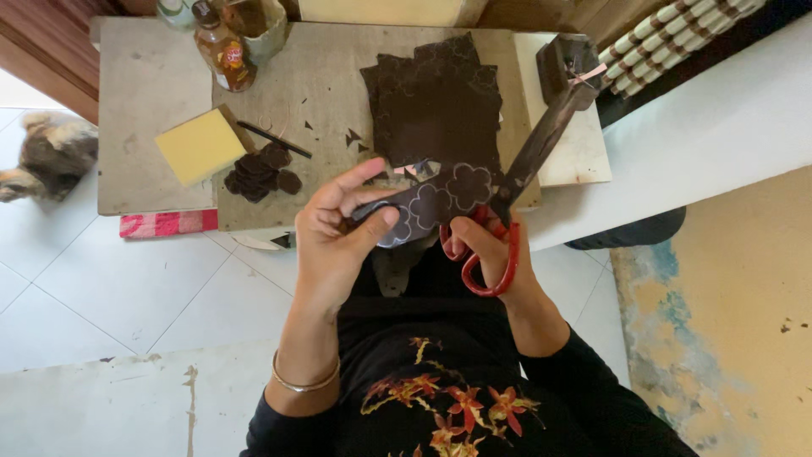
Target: The person sits at a low table and uses red-handled scissors to cut cloud-shaped pieces from a dark patterned fabric. They hold the fabric with one hand and cut along the outlines, placing finished pieces on the table.
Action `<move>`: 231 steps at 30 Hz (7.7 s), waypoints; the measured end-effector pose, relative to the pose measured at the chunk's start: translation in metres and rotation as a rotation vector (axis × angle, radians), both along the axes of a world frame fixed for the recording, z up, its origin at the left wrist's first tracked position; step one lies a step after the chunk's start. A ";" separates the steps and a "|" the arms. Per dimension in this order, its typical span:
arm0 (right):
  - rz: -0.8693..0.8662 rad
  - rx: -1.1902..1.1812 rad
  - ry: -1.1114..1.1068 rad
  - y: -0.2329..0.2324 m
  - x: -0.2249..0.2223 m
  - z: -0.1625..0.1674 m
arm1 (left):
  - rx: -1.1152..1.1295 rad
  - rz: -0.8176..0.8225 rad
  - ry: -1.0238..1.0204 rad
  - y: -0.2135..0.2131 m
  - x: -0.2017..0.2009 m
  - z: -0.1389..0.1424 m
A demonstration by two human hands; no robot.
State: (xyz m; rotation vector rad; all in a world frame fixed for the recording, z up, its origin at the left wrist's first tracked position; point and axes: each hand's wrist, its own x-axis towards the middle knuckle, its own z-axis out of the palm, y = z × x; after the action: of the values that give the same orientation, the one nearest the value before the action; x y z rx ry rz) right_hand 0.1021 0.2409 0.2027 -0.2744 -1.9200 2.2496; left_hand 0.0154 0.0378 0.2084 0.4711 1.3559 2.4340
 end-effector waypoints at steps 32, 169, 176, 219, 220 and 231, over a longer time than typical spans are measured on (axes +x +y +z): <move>-0.153 0.007 0.125 -0.006 0.000 -0.012 | 0.135 -0.111 -0.110 0.031 0.021 -0.021; 0.444 0.573 0.018 0.022 0.021 -0.020 | 0.093 0.226 0.065 0.024 0.047 0.005; 0.454 0.554 -0.007 0.023 0.022 -0.020 | 0.066 0.196 0.119 0.020 0.043 0.006; 0.438 -0.021 -0.302 0.011 -0.010 -0.099 | 0.336 0.012 -0.616 0.067 -0.078 -0.126; 0.405 -0.009 -0.324 0.012 -0.009 -0.104 | 0.308 0.033 -0.650 0.072 -0.088 -0.135; 0.169 0.122 -0.503 0.043 0.010 -0.121 | 0.215 -0.108 -0.568 0.060 -0.081 -0.135</move>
State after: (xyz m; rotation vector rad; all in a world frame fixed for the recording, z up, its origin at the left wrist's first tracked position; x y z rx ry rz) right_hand 0.1124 0.2835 0.0815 -0.7482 -2.3930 2.3149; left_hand -0.0660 0.0980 0.0732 -0.1029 0.8158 2.3732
